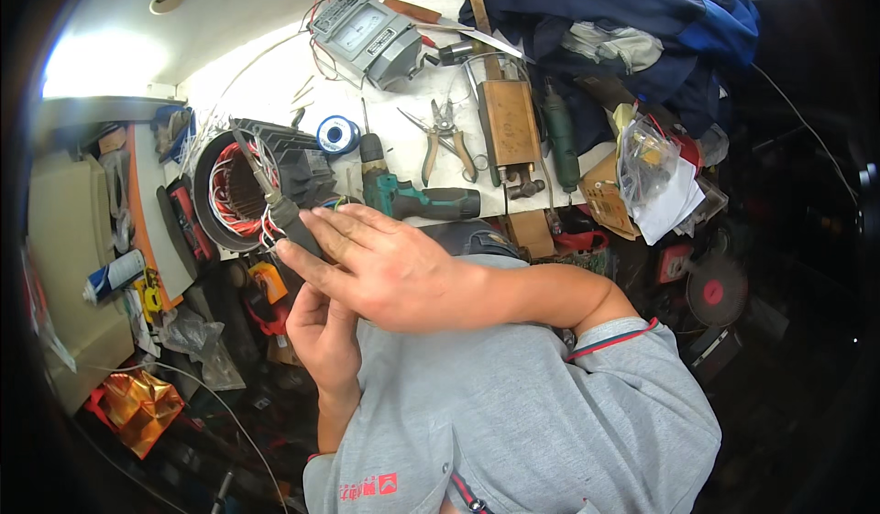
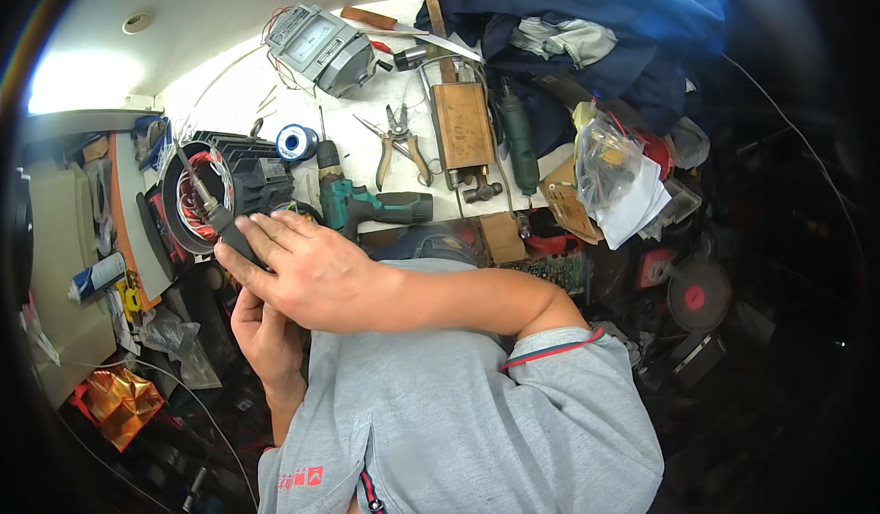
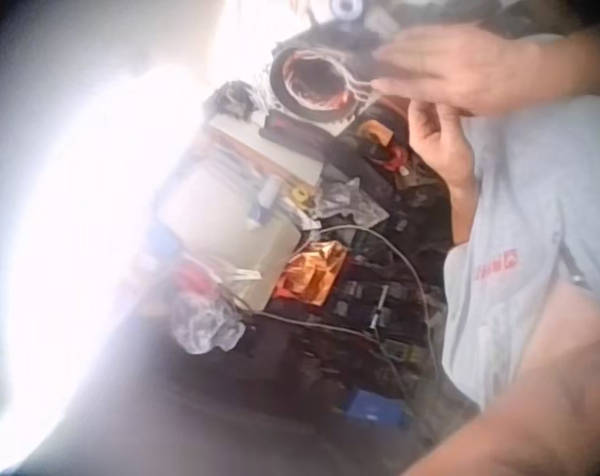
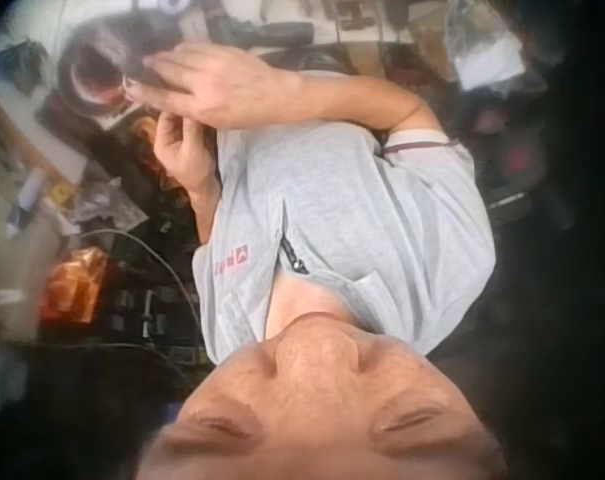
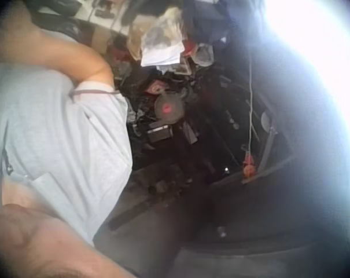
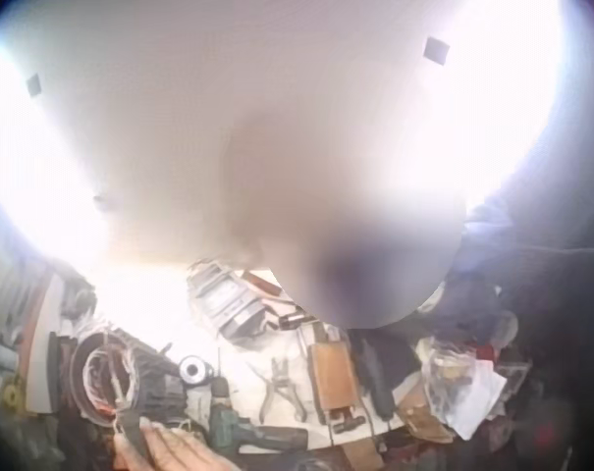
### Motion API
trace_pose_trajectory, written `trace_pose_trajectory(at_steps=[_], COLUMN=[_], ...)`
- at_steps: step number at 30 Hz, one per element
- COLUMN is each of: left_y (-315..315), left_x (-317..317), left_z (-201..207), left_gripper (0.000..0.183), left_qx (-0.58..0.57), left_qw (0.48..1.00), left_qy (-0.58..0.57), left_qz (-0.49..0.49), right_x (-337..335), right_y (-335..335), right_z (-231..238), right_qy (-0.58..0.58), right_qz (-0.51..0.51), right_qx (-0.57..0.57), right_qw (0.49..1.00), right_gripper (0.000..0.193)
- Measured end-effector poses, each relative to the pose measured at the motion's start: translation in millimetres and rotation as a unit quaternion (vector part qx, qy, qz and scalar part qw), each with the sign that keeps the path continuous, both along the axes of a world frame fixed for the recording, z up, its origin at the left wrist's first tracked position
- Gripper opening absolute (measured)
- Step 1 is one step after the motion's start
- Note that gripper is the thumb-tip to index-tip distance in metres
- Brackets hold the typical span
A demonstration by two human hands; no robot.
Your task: The person uses a soldering iron to join exposed wire ends on a stator assembly, then uses pliers to trim excess wire and applies electrical tape to insulate the connections.
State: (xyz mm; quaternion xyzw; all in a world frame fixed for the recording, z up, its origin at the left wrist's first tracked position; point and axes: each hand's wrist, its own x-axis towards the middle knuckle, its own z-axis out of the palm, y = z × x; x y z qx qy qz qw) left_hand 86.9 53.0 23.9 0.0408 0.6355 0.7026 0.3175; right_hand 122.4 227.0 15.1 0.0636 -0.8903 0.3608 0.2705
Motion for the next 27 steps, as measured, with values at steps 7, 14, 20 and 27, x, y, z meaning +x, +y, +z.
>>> trace_pose_trajectory(at_steps=[7,14,20,27], left_y=[-1.7,3.3,-0.9,-2.8], left_x=[-8.9,-7.4,-4.7,-0.3], left_z=[-7.3,-2.4,-1.0,-3.0], left_gripper=[0.028,0.027,0.026,0.024], left_qx=[0.05,0.03,0.037,-0.001], left_qw=[0.997,0.998,0.997,0.994], left_qy=[-0.014,-0.016,-0.029,-0.068], left_qz=[0.054,0.052,0.064,0.084], right_x=[91.8,128.6,135.1,104.9], right_y=[136.1,184.9,186.9,174.8], right_z=[-71.7,-139.0,-156.6,-107.6], right_qy=[-0.15,-0.421,-0.408,-0.45], right_qz=[-0.243,-0.119,-0.094,-0.102], right_qx=[-0.01,0.18,0.161,0.232], right_qw=[0.958,0.881,0.894,0.856], right_gripper=[0.038,0.105,0.098,0.095])
